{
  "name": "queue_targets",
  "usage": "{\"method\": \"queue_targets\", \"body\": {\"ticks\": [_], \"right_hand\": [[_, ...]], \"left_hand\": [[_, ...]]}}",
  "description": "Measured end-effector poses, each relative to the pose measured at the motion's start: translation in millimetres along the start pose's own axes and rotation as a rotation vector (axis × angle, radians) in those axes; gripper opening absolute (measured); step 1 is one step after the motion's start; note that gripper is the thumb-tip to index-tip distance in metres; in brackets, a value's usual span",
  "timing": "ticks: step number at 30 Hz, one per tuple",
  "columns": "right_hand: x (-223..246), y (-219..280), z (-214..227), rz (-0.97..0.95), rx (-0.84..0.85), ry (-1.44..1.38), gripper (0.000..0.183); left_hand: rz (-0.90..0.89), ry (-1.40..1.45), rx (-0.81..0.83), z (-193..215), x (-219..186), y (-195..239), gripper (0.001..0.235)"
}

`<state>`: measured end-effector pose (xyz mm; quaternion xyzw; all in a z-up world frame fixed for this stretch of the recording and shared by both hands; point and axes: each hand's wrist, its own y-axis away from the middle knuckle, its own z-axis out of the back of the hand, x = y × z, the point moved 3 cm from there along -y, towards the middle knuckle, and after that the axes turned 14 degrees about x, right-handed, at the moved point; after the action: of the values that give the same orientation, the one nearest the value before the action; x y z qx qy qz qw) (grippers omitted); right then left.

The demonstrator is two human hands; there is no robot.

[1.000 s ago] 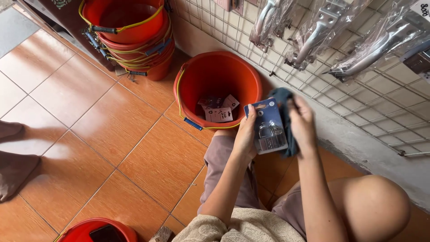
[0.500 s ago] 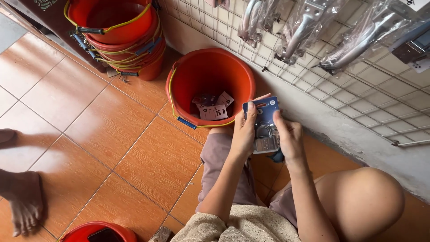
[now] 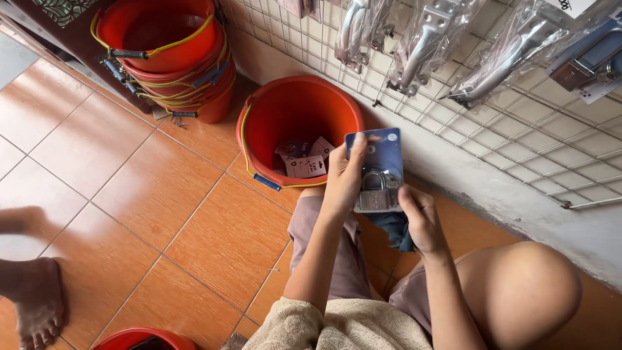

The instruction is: The person sits on the floor and repeatedly wipes packaged padlocks with a dark cloth. They pick up each lock from a red bucket, wipe the plastic packaging, and hang it on a wall grid. The person also wipes a metal hook before hanging it.

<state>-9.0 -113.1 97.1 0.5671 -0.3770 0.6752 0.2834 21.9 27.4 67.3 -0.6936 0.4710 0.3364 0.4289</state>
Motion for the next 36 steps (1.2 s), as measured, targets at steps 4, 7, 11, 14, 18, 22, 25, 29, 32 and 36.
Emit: {"method": "queue_targets", "body": {"ticks": [4,7,11,14,18,22,25,29,32,36], "right_hand": [[-61.2,18.5,43.6,-0.002,0.092,0.193,0.05],[10.2,13.3,24.2,-0.016,0.112,0.419,0.023],[-32.3,29.0,49.0,0.088,0.082,0.217,0.004],[-9.3,35.5,52.4,0.035,-0.019,0.002,0.007],[-24.2,50.3,89.0,0.099,-0.082,0.082,0.014],[20.7,50.2,92.4,0.104,-0.144,0.115,0.008],[64.2,44.2,95.3,0.041,-0.12,0.346,0.012],[84.1,48.2,125.8,0.084,-0.104,0.547,0.021],[101.2,48.1,124.4,0.071,-0.209,0.655,0.028],[116.3,44.6,122.7,0.093,-0.412,0.809,0.023]], "left_hand": [[0.053,-0.008,0.069,-2.3,4.0,-3.5,0.034],[0.052,-0.038,0.126,-18.8,-15.4,-4.6,0.035],[-0.011,-0.08,0.231,-48.9,-49.0,1.5,0.03],[-0.11,-0.15,0.337,-60.6,-50.5,15.6,0.027],[-0.188,-0.188,0.459,-71.4,-59.3,29.3,0.019],[-0.213,-0.187,0.571,-87.7,-56.2,23.5,0.028],[-0.15,-0.149,0.561,-97.7,-54.5,14.0,0.015],[-0.104,-0.088,0.658,-104.0,-45.1,-1.8,0.024],[-0.036,0.035,0.765,-112.6,-24.7,-12.1,0.031],[0.025,0.157,0.823,-127.1,-12.4,-30.3,0.03]]}}
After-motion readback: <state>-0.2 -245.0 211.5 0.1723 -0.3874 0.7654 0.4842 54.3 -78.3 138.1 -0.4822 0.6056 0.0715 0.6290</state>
